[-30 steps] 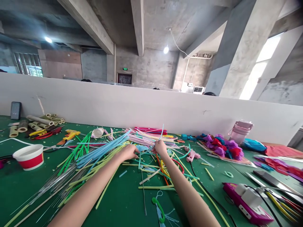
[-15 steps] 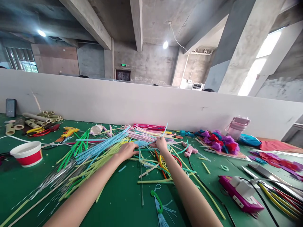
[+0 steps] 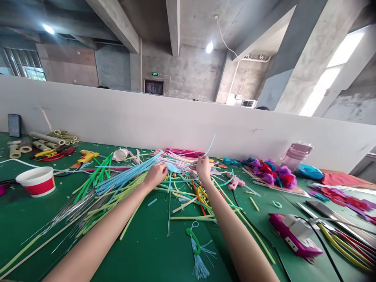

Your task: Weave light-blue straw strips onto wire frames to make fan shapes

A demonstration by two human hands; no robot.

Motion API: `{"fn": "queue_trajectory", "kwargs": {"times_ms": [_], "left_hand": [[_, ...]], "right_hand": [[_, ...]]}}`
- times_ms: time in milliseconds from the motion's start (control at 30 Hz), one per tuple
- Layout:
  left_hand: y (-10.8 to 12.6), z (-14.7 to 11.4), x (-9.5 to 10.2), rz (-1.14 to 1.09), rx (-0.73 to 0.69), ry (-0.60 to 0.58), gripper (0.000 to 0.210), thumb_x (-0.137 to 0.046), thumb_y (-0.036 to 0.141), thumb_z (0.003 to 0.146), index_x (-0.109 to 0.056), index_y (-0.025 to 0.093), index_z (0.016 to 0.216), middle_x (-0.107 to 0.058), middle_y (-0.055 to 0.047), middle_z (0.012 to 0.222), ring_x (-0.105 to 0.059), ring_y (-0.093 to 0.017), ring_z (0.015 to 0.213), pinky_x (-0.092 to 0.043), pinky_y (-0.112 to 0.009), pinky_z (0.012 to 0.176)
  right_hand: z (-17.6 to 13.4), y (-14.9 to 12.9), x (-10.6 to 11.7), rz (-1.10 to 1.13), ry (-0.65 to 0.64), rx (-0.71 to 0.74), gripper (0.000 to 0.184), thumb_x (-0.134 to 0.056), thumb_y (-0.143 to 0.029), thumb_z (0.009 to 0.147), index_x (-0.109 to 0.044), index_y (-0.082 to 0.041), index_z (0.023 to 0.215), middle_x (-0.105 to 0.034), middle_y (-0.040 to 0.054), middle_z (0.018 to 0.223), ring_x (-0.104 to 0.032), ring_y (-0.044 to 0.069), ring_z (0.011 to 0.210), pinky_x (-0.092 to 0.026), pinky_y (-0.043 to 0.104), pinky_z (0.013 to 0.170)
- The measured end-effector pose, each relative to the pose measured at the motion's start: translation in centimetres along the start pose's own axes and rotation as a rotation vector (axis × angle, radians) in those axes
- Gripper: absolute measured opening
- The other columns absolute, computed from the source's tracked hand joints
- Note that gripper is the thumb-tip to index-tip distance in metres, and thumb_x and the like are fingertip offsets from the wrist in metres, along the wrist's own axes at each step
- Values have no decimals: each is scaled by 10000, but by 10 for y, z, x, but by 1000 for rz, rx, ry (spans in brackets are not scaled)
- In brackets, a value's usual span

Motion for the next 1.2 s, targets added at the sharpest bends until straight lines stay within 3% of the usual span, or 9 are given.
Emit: {"fn": "queue_trajectory", "kwargs": {"times_ms": [167,267,367,467,633,800,933,1033,1200], "left_hand": [[6,-1,7,-1,-28,64,266,-426,186,948,-689,168,981,-683,-98,976,-626,-197,875,-462,-296,829],[7,3,10,9,-24,65,290,-400,205,962,-679,178,1033,-683,-94,1009,-623,-190,886,-461,-294,846],[3,5,8,47,-10,3,272,-426,187,935,-693,189,986,-693,-87,996,-628,-193,882,-465,-289,825],[-5,4,-2,102,19,-123,190,-530,173,856,-705,197,785,-700,-75,836,-638,-209,797,-467,-281,725],[-17,-3,-15,157,48,-248,96,-624,201,792,-717,219,777,-705,-78,880,-651,-233,824,-458,-276,678],[-16,-6,-15,176,68,-267,103,-641,273,818,-728,221,805,-693,-82,939,-651,-227,849,-464,-264,683],[-11,-6,-11,155,59,-241,143,-605,268,854,-738,218,836,-680,-79,933,-642,-208,809,-469,-262,671],[-11,-4,-7,123,19,-190,182,-556,251,883,-733,211,859,-669,-88,971,-633,-228,900,-486,-303,784],[-19,-5,0,45,-44,-137,198,-477,148,885,-671,188,881,-639,-109,1111,-603,-244,1058,-458,-355,955]], "right_hand": [[-7,-4,-9,138,2,-24,163,-332,-315,1017,-445,-209,1068,-695,131,1029,-745,177,684,-569,232,581],[-9,-4,-16,211,-64,-79,113,-357,-253,1004,-458,-203,1016,-722,109,943,-754,181,703,-578,230,607],[-12,-2,-23,264,-126,-136,114,-381,-196,983,-493,-175,977,-722,78,771,-749,188,665,-581,237,608],[-15,4,-29,289,-153,-180,132,-399,-165,970,-530,-151,963,-713,65,716,-736,179,623,-581,240,614],[-17,20,-33,236,-187,-238,166,-449,-186,979,-597,-113,992,-721,101,860,-734,185,735,-582,260,688],[-15,29,-31,164,-227,-267,337,-601,-336,951,-581,-158,1236,-622,96,1216,-648,219,1012,-559,419,857],[-15,30,-29,133,-242,-268,369,-608,-344,947,-564,-171,1270,-596,97,1263,-629,229,1054,-547,444,882],[-14,31,-29,127,-242,-257,289,-585,-311,959,-599,-140,1191,-653,96,1147,-670,207,958,-571,388,821],[-15,27,-31,118,-216,-182,54,-555,-116,882,-599,-148,880,-707,44,752,-729,176,645,-569,237,603]]}}
Point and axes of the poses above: each hand's wrist, its own z-axis towards the middle knuckle, its own x-axis out of the back of the hand, y = z × x, the point moved 2 cm from there along z, towards the middle knuckle
